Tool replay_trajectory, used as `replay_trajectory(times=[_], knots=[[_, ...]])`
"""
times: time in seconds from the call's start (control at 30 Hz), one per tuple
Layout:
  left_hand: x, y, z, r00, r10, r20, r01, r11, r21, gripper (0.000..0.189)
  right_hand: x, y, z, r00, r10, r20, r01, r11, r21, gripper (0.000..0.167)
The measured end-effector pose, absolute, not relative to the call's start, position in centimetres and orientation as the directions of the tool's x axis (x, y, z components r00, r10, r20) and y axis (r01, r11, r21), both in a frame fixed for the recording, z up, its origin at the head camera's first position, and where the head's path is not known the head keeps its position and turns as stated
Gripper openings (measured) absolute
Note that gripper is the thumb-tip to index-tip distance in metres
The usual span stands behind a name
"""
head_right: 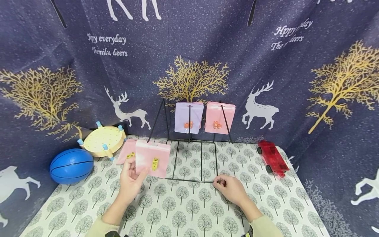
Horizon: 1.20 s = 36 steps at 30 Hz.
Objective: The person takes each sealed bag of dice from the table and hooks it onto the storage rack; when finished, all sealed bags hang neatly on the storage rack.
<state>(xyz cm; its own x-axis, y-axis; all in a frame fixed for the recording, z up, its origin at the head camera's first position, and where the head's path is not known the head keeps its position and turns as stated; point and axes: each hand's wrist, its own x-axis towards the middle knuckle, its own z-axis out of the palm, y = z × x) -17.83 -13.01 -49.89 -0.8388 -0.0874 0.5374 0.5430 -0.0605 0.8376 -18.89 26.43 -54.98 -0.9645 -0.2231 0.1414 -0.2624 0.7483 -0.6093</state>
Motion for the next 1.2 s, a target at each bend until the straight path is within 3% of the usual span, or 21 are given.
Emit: replay_trajectory(times=[0.6, 0.97, 1.2], knots=[[-17.6, -12.6, -49.0, -0.626, -0.132, 0.769, 0.780, -0.110, 0.616, 0.040, -19.0, 26.4, -55.0, -0.966, -0.223, 0.129, -0.255, 0.756, -0.603, 0.008], [-17.8, -12.2, -48.6, -0.650, -0.175, 0.740, 0.759, -0.099, 0.644, 0.039, -19.0, 26.4, -55.1, -0.967, -0.225, 0.122, -0.252, 0.750, -0.611, 0.008], [-17.8, -12.1, -48.6, -0.710, -0.188, 0.678, 0.700, -0.095, 0.707, 0.040, -19.0, 26.5, -55.0, -0.966, -0.227, 0.127, -0.256, 0.746, -0.614, 0.008]])
